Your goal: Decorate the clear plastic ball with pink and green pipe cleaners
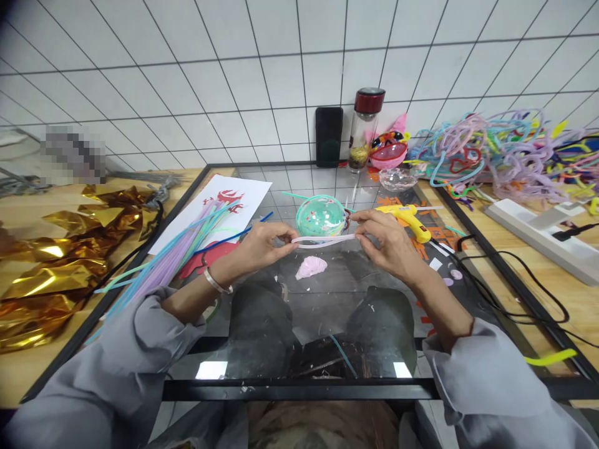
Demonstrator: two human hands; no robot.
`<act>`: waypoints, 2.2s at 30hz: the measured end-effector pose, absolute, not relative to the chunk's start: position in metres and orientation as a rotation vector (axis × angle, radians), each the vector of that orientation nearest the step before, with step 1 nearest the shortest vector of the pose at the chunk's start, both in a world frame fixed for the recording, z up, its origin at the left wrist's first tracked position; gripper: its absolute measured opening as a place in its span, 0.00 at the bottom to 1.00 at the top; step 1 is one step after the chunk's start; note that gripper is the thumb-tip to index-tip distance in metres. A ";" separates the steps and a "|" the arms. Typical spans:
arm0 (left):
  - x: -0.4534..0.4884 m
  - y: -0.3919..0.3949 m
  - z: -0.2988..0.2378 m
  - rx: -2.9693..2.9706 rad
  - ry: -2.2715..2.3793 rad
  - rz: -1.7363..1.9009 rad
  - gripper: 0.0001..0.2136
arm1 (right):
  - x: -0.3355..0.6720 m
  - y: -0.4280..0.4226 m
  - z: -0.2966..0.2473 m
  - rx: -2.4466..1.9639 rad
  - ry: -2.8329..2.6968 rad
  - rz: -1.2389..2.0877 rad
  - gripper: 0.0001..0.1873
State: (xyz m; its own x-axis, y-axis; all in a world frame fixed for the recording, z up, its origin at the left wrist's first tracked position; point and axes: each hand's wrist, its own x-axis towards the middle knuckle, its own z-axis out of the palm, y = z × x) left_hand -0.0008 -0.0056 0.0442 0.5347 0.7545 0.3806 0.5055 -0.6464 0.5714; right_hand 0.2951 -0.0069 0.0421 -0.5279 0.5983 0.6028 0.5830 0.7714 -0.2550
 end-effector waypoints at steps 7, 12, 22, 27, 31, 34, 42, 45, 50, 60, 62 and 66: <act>0.000 0.002 0.035 2.465 1.012 1.044 0.03 | 0.295 0.002 0.036 -0.946 -2.205 0.114 0.04; 0.001 0.011 0.031 2.454 0.986 1.081 0.03 | 0.292 0.008 0.035 -1.007 -2.134 0.256 0.04; 0.000 0.014 0.028 2.359 0.972 1.167 0.03 | 0.286 0.014 0.031 -1.047 -1.977 0.513 0.03; 0.001 0.017 0.024 2.378 1.005 1.202 0.03 | 0.283 0.017 0.030 -1.010 -1.925 0.617 0.05; 0.001 0.019 0.018 2.358 1.037 1.265 0.03 | 0.279 0.021 0.029 -0.996 -1.899 0.651 0.04; 0.001 0.021 0.014 2.343 1.082 1.280 0.03 | 0.278 0.022 0.027 -0.984 -1.900 0.636 0.04; 0.004 0.019 0.014 2.320 1.106 1.317 0.03 | 0.278 0.021 0.026 -0.968 -1.940 0.552 0.04; 0.004 0.018 0.013 2.307 1.097 1.337 0.03 | 0.278 0.019 0.026 -0.956 -1.943 0.548 0.04; 0.004 0.019 0.008 2.182 1.136 1.346 0.04 | 0.278 0.017 0.026 -0.967 -1.945 0.521 0.04; 0.007 0.022 0.001 1.874 1.082 1.371 0.07 | 0.279 0.016 0.022 -0.958 -1.959 0.457 0.06; 0.008 0.023 0.000 1.833 1.074 1.377 0.08 | 0.279 0.016 0.022 -0.952 -1.965 0.446 0.06; 0.009 0.022 0.000 1.810 1.033 1.395 0.08 | 0.280 0.015 0.022 -0.950 -1.979 0.429 0.07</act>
